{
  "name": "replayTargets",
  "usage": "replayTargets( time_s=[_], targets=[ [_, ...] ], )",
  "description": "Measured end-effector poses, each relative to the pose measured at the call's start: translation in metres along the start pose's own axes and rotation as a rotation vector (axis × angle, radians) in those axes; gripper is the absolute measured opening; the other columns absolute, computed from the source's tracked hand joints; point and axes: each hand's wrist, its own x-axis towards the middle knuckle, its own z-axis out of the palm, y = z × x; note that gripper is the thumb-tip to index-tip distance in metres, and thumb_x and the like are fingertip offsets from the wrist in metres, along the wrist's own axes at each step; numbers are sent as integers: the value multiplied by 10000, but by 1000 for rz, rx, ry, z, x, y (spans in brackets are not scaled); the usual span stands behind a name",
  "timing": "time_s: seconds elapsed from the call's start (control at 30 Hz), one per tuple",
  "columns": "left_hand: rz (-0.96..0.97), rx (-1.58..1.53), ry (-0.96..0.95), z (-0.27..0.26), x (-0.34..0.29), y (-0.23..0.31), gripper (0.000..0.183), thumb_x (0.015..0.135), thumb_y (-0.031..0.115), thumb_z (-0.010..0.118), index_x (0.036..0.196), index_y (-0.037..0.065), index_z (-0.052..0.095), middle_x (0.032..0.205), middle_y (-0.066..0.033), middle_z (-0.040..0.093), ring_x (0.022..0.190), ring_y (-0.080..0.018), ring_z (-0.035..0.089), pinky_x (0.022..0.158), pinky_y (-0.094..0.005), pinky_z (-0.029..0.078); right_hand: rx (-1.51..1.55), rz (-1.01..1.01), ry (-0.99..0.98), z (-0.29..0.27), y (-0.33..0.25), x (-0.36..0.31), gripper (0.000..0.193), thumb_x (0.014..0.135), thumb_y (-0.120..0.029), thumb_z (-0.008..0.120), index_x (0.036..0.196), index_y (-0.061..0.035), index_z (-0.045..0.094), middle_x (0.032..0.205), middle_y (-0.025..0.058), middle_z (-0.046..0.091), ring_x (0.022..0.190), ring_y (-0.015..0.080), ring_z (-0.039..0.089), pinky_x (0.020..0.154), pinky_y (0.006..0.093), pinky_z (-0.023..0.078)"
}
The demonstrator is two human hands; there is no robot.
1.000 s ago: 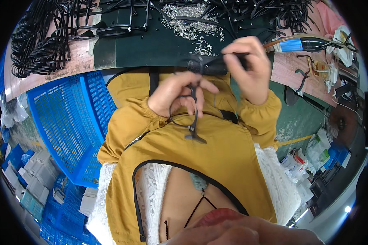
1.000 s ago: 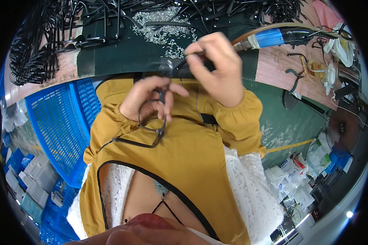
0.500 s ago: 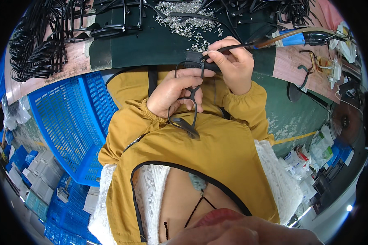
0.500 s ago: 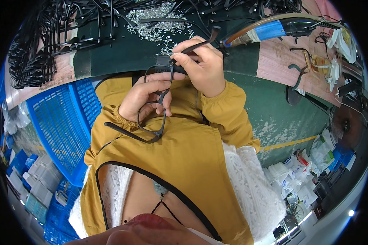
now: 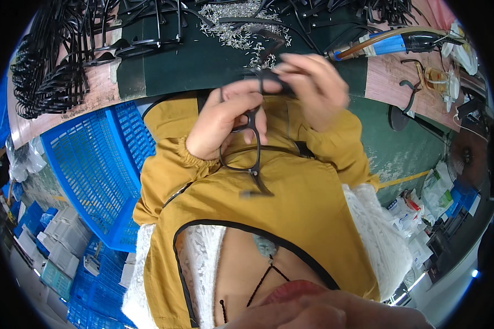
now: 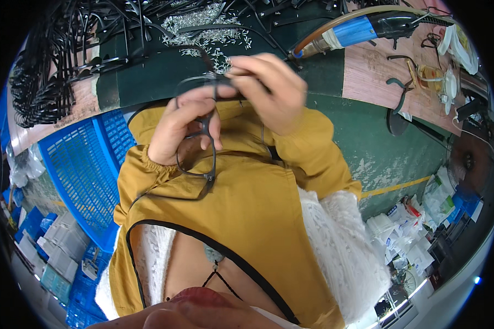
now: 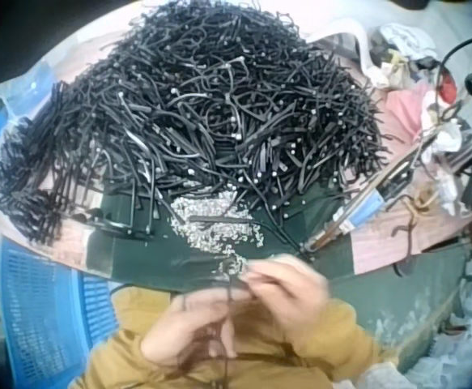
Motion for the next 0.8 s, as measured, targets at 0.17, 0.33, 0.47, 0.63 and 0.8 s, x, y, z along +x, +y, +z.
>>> replayTargets(
  time_s=[0.17,0.33,0.47,0.63,0.8],
  targets=[
    [193,84,-4,19,11,8,623,1039,250,519,1564,-33,342,924,-132,703,651,-185,702,518,-240,500,140,-62,1010,-59,30,22,359,1048,-161,483,1289,104,506,942,143,637,870,241,612,815,361,520],
    [214,-45,12,14,16,6,610,1057,251,523,1552,-57,343,936,-150,726,665,-214,710,538,-255,532,630,82,757,-62,79,63,370,1041,-391,563,1239,-78,579,857,28,554,689,169,535,617,303,450],
    [195,-197,111,-9,5,-1,377,1042,218,502,1297,-24,640,812,-80,685,675,-175,705,561,-242,534,1308,81,341,-37,74,77,353,1027,-451,581,1215,-153,601,808,-5,510,605,113,471,505,258,377],
    [-25,-291,86,4,4,-17,340,1024,240,552,1271,33,660,811,-25,672,723,-134,697,630,-218,545,1119,155,430,-14,62,94,283,1054,-435,552,1108,-160,587,791,4,509,580,110,455,460,243,350],
    [-331,-415,182,28,11,-36,315,993,337,672,1230,131,647,687,-8,584,554,-117,557,442,-225,363,1311,52,225,-18,43,73,422,1053,-482,512,1233,-107,584,854,25,559,692,134,533,595,265,442]
  ],
)
